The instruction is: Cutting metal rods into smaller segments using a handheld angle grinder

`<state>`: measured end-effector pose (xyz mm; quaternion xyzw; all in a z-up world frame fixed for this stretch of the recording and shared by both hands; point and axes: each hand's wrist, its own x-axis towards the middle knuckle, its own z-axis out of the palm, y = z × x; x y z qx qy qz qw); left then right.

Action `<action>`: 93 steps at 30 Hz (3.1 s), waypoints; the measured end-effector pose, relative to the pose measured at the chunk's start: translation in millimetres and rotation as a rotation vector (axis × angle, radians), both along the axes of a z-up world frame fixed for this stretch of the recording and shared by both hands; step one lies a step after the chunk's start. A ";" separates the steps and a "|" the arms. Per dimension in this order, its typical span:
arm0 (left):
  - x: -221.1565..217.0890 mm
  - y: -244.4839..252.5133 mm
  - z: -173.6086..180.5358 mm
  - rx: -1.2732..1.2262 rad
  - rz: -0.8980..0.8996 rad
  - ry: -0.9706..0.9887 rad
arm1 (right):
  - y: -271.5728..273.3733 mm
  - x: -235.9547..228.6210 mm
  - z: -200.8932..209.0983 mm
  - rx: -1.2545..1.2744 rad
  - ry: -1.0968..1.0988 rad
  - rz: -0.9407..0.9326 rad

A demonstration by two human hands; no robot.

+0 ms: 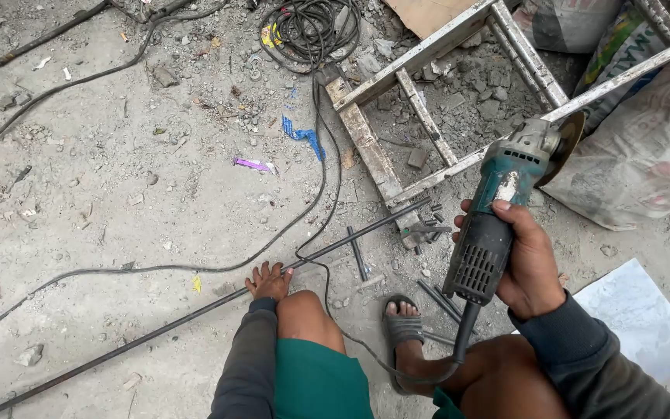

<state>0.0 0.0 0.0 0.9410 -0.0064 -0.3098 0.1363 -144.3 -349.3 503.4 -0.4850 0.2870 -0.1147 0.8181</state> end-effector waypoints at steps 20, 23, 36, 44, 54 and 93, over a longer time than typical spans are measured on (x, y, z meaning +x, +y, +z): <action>12.6 -89.4 210.6 -0.488 0.073 0.112 | -38.3 72.8 -199.9 -0.356 -0.029 0.159; -39.4 -177.0 282.1 -0.985 0.026 0.200 | -36.0 62.0 -208.4 -0.479 -0.060 0.120; -81.5 -303.8 303.0 -1.243 -0.393 0.666 | -144.7 -10.6 -233.7 0.338 -0.380 -0.030; -111.5 -336.6 243.9 -0.970 -0.800 0.310 | -154.3 -40.5 -271.6 0.288 -0.173 -0.292; -18.3 -326.3 323.5 -0.874 -0.864 0.644 | -162.9 -42.1 -275.9 0.238 -0.123 -0.410; -19.4 -315.0 110.6 -0.481 -0.408 0.076 | -221.0 -62.5 -293.3 -0.233 0.193 0.016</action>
